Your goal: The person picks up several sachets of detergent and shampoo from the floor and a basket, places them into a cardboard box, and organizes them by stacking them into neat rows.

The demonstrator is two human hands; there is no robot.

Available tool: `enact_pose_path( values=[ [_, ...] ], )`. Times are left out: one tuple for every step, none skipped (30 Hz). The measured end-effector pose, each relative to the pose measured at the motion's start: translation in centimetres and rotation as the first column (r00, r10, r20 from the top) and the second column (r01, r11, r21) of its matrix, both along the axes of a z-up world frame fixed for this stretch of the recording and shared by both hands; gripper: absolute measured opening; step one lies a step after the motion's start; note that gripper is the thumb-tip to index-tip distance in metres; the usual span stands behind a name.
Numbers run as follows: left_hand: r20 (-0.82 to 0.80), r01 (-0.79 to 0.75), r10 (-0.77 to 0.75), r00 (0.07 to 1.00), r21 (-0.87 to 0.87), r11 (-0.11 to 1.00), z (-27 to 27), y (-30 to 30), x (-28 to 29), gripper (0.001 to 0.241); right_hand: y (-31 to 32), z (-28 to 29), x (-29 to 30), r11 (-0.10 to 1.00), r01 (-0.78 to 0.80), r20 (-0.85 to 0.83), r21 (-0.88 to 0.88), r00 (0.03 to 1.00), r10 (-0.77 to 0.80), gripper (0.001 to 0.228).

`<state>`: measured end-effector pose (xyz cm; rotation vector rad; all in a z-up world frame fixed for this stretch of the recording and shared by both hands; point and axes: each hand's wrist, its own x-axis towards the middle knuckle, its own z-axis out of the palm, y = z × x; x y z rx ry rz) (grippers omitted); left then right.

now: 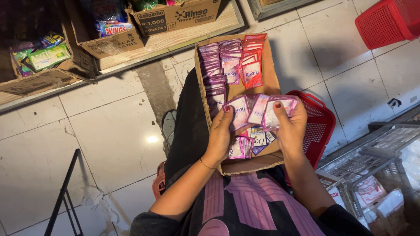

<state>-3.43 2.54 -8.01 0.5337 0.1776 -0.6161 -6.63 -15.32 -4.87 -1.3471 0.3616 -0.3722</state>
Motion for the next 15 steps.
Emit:
enact_pose_path(
  values=[
    [0.021, 0.008, -0.008, 1.000, -0.001, 1.000, -0.1, 0.0, 0.0, 0.041, 0.0, 0.1, -0.1, 0.999, -0.011, -0.004, -0.051, 1.000, 0.011, 0.019],
    [0.042, 0.015, -0.015, 0.999, -0.001, 1.000, -0.2, -0.2, -0.1, 0.041, 0.1, 0.2, -0.1, 0.995, -0.022, -0.009, -0.101, 1.000, 0.021, 0.019],
    [0.061, 0.025, -0.025, 0.998, -0.002, 1.000, -0.4, -0.3, -0.2, 0.042, 0.3, 0.3, -0.2, 0.987, -0.057, -0.036, -0.151, 0.998, 0.052, 0.023],
    [0.092, 0.079, -0.084, 0.992, 0.057, 0.995, -0.6, -0.6, -0.4, 0.039, 0.5, 0.3, -0.3, 0.975, -0.093, -0.064, -0.199, 0.995, 0.082, 0.027],
    [0.119, 0.130, -0.144, 0.982, 0.119, 0.984, -0.8, -1.0, -0.6, 0.036, 0.8, 0.3, -0.3, 0.961, -0.131, -0.093, -0.244, 0.989, 0.111, 0.032],
    [0.142, 0.178, -0.205, 0.968, 0.182, 0.967, -1.0, -1.3, -0.8, 0.035, 1.1, 0.4, -0.4, 0.905, -0.206, -0.181, -0.373, 0.973, 0.147, 0.034],
    [0.181, 0.170, -0.208, 0.961, 0.207, 0.964, -1.2, -1.5, -0.9, 0.034, 1.4, 0.6, -0.5, 0.826, -0.287, -0.270, -0.485, 0.947, 0.171, 0.038],
    [0.219, 0.160, -0.212, 0.952, 0.232, 0.959, -1.4, -1.6, -0.9, 0.034, 1.7, 0.8, -0.5, 0.727, -0.371, -0.361, -0.578, 0.915, 0.181, 0.042],
    [0.258, 0.147, -0.214, 0.942, 0.256, 0.955, -1.5, -1.6, -0.9, 0.035, 2.2, 0.9, -0.2, 0.728, -0.369, -0.316, -0.578, 0.924, 0.218, 0.047],
    [0.147, 0.187, -0.212, 0.966, 0.168, 0.968, -1.7, -1.6, -0.8, 0.034, 2.6, 1.1, -0.1, 0.729, -0.367, -0.270, -0.578, 0.929, 0.254, 0.052],
    [0.033, 0.215, -0.218, 0.975, 0.075, 0.974, -1.8, -1.5, -0.5, 0.033, 2.8, 1.5, 0.0, 0.730, -0.366, -0.224, -0.577, 0.931, 0.289, 0.057],
    [-0.081, 0.230, -0.231, 0.970, -0.022, 0.973, -1.9, -1.4, -0.4, 0.032, 2.8, 2.0, 0.2, 0.721, -0.398, -0.241, -0.567, 0.918, 0.316, 0.061],
    [-0.088, 0.201, -0.204, 0.975, -0.048, 0.979, -1.9, -1.2, -0.3, 0.033, 2.6, 2.8, 0.2, 0.712, -0.427, -0.256, -0.557, 0.904, 0.343, 0.065],
    [-0.095, 0.171, -0.177, 0.980, -0.073, 0.983, -1.8, -1.1, -0.2, 0.034, 2.4, 3.5, 0.3, 0.702, -0.457, -0.270, -0.546, 0.889, 0.369, 0.070],
    [-0.102, 0.139, -0.149, 0.984, -0.098, 0.985, -1.7, -1.0, -0.1, 0.034, 2.1, 4.2, 0.5, 0.567, -0.429, -0.238, -0.703, 0.893, 0.381, 0.089]
  ],
)
